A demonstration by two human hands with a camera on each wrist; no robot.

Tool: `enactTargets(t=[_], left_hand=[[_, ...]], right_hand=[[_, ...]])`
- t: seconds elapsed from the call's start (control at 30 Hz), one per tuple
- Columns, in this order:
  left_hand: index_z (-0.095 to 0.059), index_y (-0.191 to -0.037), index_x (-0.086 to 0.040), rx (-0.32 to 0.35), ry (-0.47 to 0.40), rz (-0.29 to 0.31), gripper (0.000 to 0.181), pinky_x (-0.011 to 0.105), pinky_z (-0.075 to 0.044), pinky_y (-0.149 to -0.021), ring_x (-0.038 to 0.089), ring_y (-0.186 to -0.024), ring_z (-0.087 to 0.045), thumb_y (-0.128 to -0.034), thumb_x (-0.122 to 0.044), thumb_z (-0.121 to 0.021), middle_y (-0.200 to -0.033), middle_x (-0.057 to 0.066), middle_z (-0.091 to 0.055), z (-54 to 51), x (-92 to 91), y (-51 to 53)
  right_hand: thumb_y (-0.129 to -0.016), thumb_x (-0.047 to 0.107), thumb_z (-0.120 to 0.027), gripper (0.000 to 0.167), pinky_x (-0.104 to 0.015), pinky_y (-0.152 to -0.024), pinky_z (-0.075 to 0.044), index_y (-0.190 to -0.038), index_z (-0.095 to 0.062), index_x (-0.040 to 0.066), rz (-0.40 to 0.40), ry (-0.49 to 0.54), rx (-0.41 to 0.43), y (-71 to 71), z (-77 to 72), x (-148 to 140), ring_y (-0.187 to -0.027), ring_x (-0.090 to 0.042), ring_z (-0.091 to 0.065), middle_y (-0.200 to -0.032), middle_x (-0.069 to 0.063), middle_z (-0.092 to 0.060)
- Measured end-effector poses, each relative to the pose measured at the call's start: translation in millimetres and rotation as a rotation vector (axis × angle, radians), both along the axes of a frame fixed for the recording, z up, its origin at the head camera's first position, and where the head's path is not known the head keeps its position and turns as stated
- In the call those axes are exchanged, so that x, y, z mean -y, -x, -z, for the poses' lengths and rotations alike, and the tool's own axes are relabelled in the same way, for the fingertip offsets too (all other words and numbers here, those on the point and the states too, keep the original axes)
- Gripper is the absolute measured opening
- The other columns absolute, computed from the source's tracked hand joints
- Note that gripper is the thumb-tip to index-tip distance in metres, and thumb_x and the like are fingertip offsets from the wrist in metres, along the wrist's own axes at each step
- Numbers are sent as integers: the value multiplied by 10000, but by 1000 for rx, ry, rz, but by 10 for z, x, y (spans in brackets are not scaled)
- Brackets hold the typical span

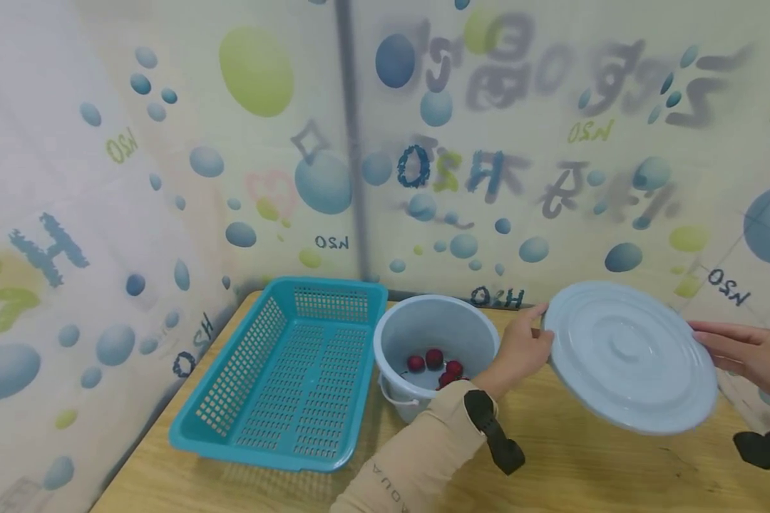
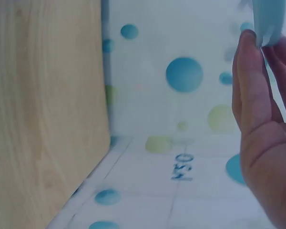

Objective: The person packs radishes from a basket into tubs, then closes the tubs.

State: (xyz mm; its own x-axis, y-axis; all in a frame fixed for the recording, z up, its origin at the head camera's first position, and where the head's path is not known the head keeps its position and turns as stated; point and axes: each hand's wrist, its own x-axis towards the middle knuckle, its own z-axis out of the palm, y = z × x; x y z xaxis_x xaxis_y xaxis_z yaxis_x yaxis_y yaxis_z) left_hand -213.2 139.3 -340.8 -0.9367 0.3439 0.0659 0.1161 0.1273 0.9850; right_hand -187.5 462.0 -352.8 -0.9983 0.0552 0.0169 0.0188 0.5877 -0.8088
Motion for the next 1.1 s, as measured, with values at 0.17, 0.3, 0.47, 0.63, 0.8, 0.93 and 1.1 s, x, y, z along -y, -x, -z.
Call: enactTargets(t=[0.17,0.3,0.47,0.63,0.8,0.93,1.1], left_hand=[[-416,-1317,-115,-66,54,-9,433,186,-472,-547,64,-796,-567,-892,-71,-486,-1244,6,-448,-110,197,119],[-401,-1321,-66,-111,92,9,438,185,-481,-549,94,-767,-583,-888,-38,-466,-1187,81,-494,-194,415,243],[-402,-1325,-81,-104,93,39,441,221,-506,-594,149,-854,-598,-892,-15,-454,-1221,82,-502,-297,781,408],[-347,-1353,-65,-60,116,96,450,268,-515,-689,214,-1023,-551,-912,-26,-428,-1340,77,-398,-363,1213,522],[-313,-1368,-69,24,129,133,451,319,-496,-775,249,-1124,-478,-928,-54,-411,-1350,91,-380,-389,1610,603],[-350,-1354,-102,46,185,136,433,349,-484,-801,255,-1153,-450,-927,-73,-419,-1331,84,-405,-366,1835,649],[-383,-1338,-121,76,242,119,427,354,-490,-783,241,-1126,-466,-918,-63,-438,-1322,63,-408,-279,2048,656]], right_hand=[[-908,328,-470,562,-123,-656,-477,-1348,-325,8,-91,7,3,110,-236,213,-825,184,-483,-950,359,-458],[-895,259,-514,377,-143,-686,-485,-1256,-482,153,-152,157,5,184,-340,408,-857,108,-540,-980,289,-529],[-876,273,-546,331,-180,-709,-495,-1184,-542,153,-169,198,28,288,-432,768,-861,32,-581,-960,229,-581],[-861,303,-564,569,-223,-722,-503,-1233,-422,-103,-180,144,-4,402,-449,1209,-835,-21,-609,-908,186,-604],[-852,272,-583,566,-265,-735,-504,-1218,-431,-132,-199,209,-3,468,-412,1594,-825,-47,-617,-946,69,-626],[-855,288,-574,536,-279,-755,-497,-1214,-464,-94,-205,203,8,501,-371,1805,-841,-41,-608,-1093,-121,-589],[-865,249,-568,492,-288,-770,-491,-1204,-473,-94,-241,242,17,542,-281,2005,-869,-73,-604,-1154,-219,-534]])
